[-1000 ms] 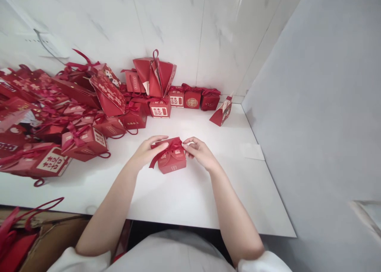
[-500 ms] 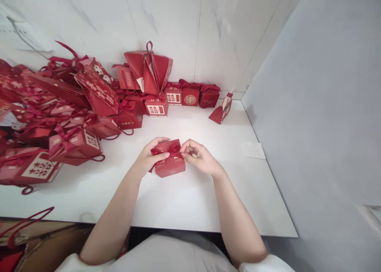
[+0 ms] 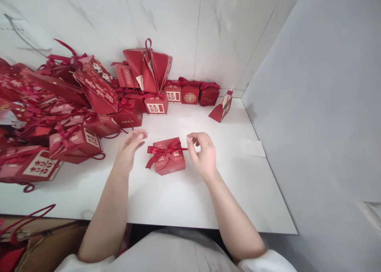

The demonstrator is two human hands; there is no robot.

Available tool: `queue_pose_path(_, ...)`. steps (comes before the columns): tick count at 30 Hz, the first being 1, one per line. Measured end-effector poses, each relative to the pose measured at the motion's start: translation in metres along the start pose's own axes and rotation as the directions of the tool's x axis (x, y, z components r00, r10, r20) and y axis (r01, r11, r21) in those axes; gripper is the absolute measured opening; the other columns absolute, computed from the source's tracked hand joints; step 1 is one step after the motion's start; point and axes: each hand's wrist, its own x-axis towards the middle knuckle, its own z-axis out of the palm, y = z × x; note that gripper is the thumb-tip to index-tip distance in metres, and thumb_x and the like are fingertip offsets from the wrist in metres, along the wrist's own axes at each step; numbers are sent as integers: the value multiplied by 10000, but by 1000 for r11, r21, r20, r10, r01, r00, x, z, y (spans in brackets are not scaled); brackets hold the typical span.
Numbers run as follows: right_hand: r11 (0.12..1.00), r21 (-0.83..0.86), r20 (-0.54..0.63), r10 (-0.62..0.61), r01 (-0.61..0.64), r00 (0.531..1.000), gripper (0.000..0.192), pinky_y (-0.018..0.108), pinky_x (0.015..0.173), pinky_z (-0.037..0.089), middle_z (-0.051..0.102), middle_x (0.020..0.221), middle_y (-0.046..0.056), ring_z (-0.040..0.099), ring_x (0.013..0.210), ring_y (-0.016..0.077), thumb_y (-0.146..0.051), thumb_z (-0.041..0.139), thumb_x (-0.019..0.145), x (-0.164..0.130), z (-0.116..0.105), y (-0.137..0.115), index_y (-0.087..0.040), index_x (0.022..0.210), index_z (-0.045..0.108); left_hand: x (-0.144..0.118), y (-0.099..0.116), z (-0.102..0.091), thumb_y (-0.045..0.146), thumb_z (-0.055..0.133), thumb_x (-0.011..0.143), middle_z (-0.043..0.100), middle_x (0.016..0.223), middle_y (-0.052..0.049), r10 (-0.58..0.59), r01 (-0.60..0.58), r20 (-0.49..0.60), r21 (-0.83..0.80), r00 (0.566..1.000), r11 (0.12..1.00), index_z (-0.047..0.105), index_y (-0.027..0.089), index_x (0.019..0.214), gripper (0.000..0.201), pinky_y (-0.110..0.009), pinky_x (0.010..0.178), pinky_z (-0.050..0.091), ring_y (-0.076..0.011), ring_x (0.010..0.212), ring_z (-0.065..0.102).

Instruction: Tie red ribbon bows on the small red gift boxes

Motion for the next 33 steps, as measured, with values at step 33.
queue_pose_path(33, 722, -571, 214, -327, 390, 920, 167, 354, 716, 304, 560, 779, 37, 446, 749, 202, -148, 577, 868, -52, 59, -54, -217, 998, 655, -12, -3, 25, 453, 627, 839, 638, 987, -21, -141, 199, 354, -134, 925, 971, 662, 206, 1069, 339, -264, 857, 449, -155, 912, 594)
